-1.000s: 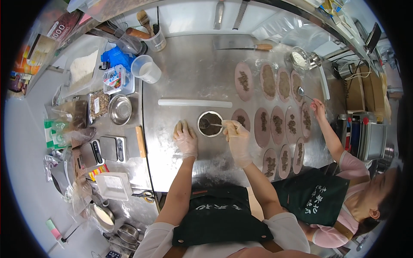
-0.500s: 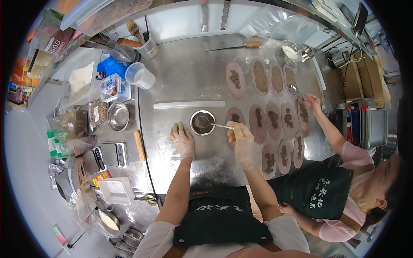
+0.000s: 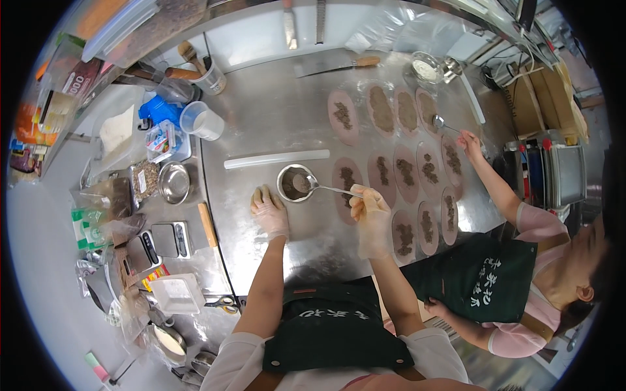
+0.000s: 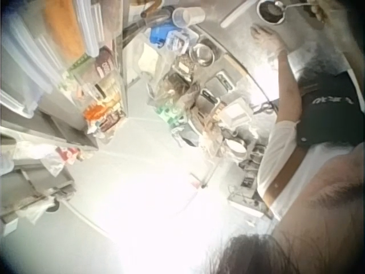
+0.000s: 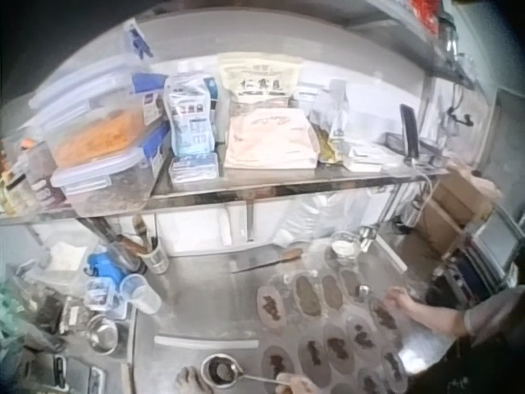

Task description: The person adds bean paste to flattened dough on a stainless steel table using a spoon, reaches for a storage container, and then handles a plastic lid.

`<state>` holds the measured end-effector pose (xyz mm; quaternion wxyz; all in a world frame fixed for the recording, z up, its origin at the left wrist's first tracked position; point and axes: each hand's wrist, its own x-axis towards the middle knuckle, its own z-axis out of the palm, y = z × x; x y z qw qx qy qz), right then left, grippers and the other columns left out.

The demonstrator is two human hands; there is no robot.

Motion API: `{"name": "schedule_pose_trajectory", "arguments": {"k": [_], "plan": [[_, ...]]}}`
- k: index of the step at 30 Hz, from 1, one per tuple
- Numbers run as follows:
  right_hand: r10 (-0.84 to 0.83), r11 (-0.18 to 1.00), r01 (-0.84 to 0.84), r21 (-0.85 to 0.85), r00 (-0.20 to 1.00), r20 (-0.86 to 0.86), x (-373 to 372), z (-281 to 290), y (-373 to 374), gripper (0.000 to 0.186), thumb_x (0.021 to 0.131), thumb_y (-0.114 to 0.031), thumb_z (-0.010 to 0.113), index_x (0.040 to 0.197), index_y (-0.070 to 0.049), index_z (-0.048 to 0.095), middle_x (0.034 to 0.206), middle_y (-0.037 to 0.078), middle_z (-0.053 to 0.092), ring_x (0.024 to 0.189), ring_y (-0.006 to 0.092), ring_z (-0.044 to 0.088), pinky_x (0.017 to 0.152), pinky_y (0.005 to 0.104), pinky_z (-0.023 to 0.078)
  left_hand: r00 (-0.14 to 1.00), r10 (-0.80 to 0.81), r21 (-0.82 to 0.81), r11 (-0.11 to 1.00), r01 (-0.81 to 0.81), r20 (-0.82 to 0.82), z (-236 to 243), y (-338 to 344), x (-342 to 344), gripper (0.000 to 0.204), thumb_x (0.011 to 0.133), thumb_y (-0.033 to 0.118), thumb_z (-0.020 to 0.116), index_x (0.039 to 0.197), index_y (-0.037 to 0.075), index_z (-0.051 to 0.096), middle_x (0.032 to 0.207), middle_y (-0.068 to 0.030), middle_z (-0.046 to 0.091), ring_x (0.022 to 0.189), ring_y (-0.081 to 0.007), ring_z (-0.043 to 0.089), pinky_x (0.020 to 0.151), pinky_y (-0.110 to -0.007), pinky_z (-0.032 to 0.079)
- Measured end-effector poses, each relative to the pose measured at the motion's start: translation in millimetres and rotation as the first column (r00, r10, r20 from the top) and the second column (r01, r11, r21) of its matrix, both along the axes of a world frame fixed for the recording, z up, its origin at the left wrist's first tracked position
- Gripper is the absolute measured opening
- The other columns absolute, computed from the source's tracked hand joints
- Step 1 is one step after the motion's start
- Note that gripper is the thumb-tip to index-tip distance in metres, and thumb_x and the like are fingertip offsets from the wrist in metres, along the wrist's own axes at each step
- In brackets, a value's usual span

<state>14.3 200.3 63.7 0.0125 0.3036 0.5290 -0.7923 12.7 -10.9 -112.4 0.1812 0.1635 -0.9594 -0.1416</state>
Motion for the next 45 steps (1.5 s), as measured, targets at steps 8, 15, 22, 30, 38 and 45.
{"name": "schedule_pose_trajectory", "arguments": {"k": [8,15,22,30,38,45], "plan": [[-0.311,0.942,0.317,0.108,0.948,-0.069,48.0,-42.0,93.6,0.022,0.098,-0.019,0.049,0.1,-0.003,0.064,0.071,0.001,0.06,0.056,0.0044,0.049,0.052,0.0175,0.037,1.0,0.02,-0.029,0.999,-0.02,0.011,10.5,6.2,-0.4,0.034,0.088,0.017,0.055,0.122,0.012,0.055,0.124,-0.0088,0.051,0.114,-0.0299,0.046,0.098,-0.042,0.037],[-0.356,0.859,0.374,0.349,0.927,-0.118,60.3,-74.4,124.0,0.022,0.098,-0.014,0.046,0.105,-0.002,0.063,0.079,0.001,0.06,0.063,0.005,0.048,0.057,0.0174,0.038,0.999,0.013,-0.003,1.0,-0.013,0.047,0.1,1.5,1.5,0.036,0.089,0.02,0.055,0.125,0.013,0.052,0.128,-0.0082,0.048,0.119,-0.0291,0.043,0.098,-0.045,0.035],[-0.252,0.867,0.277,0.415,0.961,-0.114,65.1,-92.3,125.3,0.022,0.097,-0.009,0.046,0.109,-0.001,0.062,0.082,0.0,0.059,0.066,0.0049,0.049,0.06,0.0182,0.04,0.999,0.022,-0.037,0.999,-0.02,0.035,-4.5,-0.7,1.4,0.037,0.088,0.019,0.056,0.124,0.013,0.053,0.128,-0.0084,0.049,0.119,-0.0292,0.043,0.098,-0.045,0.036],[-0.246,0.844,0.258,0.469,0.965,-0.09,62.2,-83.9,122.2,0.023,0.097,-0.006,0.045,0.111,0.0,0.062,0.082,0.0,0.058,0.067,0.005,0.048,0.06,0.0184,0.04,0.999,0.025,-0.047,0.999,-0.024,0.036,-3.7,-0.3,1.8,0.037,0.088,0.017,0.057,0.125,0.014,0.053,0.128,-0.0085,0.048,0.12,-0.0293,0.043,0.099,-0.044,0.035],[-0.253,0.838,0.269,0.475,0.962,-0.099,54.4,-84.6,114.6,0.022,0.097,-0.009,0.046,0.108,-0.002,0.064,0.082,0.0,0.059,0.067,0.0058,0.05,0.061,0.0196,0.041,0.998,0.026,-0.021,0.999,-0.025,0.058,-1.6,-1.8,2.2,0.038,0.088,0.017,0.056,0.125,0.014,0.052,0.128,-0.009,0.048,0.12,-0.03,0.042,0.1,-0.044,0.034],[-0.277,0.858,0.282,0.43,0.958,-0.076,43.2,-80.8,112.9,0.022,0.097,-0.009,0.046,0.109,0.0,0.063,0.08,0.0,0.058,0.068,0.0062,0.05,0.061,0.0201,0.041,0.997,0.022,-0.017,1.0,-0.021,0.07,2.2,1.1,1.5,0.039,0.088,0.017,0.056,0.126,0.013,0.052,0.128,-0.0094,0.047,0.12,-0.0307,0.042,0.101,-0.045,0.034]]}}
